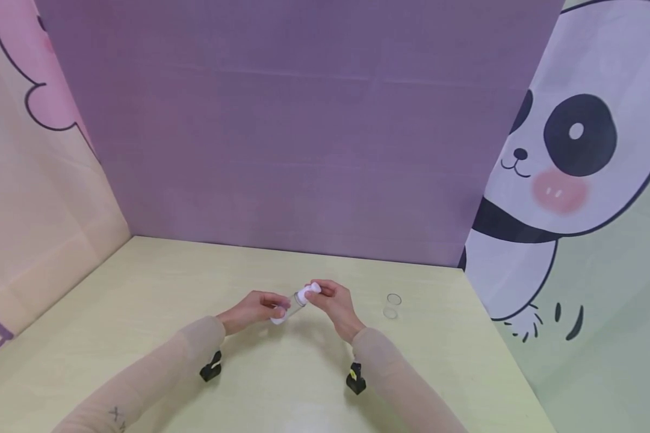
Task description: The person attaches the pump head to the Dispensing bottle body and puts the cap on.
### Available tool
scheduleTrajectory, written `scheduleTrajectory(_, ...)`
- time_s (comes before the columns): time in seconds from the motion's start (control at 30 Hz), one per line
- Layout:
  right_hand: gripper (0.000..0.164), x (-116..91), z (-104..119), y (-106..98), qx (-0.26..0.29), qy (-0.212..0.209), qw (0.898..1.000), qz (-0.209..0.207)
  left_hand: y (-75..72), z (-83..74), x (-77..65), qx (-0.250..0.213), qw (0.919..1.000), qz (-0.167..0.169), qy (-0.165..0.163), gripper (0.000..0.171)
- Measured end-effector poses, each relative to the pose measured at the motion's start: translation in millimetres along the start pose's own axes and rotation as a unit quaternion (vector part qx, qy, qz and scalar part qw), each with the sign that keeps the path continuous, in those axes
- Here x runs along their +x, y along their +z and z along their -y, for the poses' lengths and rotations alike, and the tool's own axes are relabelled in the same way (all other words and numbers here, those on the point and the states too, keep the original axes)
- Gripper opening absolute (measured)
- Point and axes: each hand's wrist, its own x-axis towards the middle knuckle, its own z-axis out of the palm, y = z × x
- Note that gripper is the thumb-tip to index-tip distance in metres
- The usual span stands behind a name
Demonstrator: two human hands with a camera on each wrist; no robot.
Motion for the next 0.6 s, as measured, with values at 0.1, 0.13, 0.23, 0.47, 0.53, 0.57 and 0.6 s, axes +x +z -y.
scheduleTrajectory(0.1,0.046,0.1,0.5,-0.5,-0.011,0.005,1.000,-0.003,1.0,-1.5,-1.6,0.000,1.0000,-0.004,0.001,0.036)
scheduleTrajectory(0.13,0.046,0.1,0.8,-0.5,-0.016,0.006,1.000,-0.005,1.0,-1.7,-1.9,-0.001,1.0000,-0.006,0.001,0.036)
scheduleTrajectory(0.23,0.045,0.0,2.0,0.3,-0.034,0.008,0.999,-0.016,1.2,-2.2,-2.7,0.000,1.0000,-0.009,0.002,0.036)
scheduleTrajectory(0.47,0.041,-1.1,5.0,3.0,-0.041,0.013,0.998,-0.038,1.5,-3.0,-3.5,-0.003,0.9999,-0.010,0.005,0.035)
scheduleTrajectory(0.53,0.040,-1.5,5.6,3.4,-0.039,0.012,0.998,-0.041,1.8,-3.2,-3.6,-0.001,0.9999,-0.010,0.008,0.036)
scheduleTrajectory(0.57,0.040,-1.5,5.6,3.4,-0.039,0.008,0.998,-0.043,2.0,-3.3,-3.5,-0.002,0.9999,-0.010,0.009,0.036)
scheduleTrajectory(0.6,0.040,-1.7,6.0,3.5,-0.039,0.007,0.998,-0.044,2.2,-3.6,-3.6,-0.001,0.9999,-0.011,0.011,0.036)
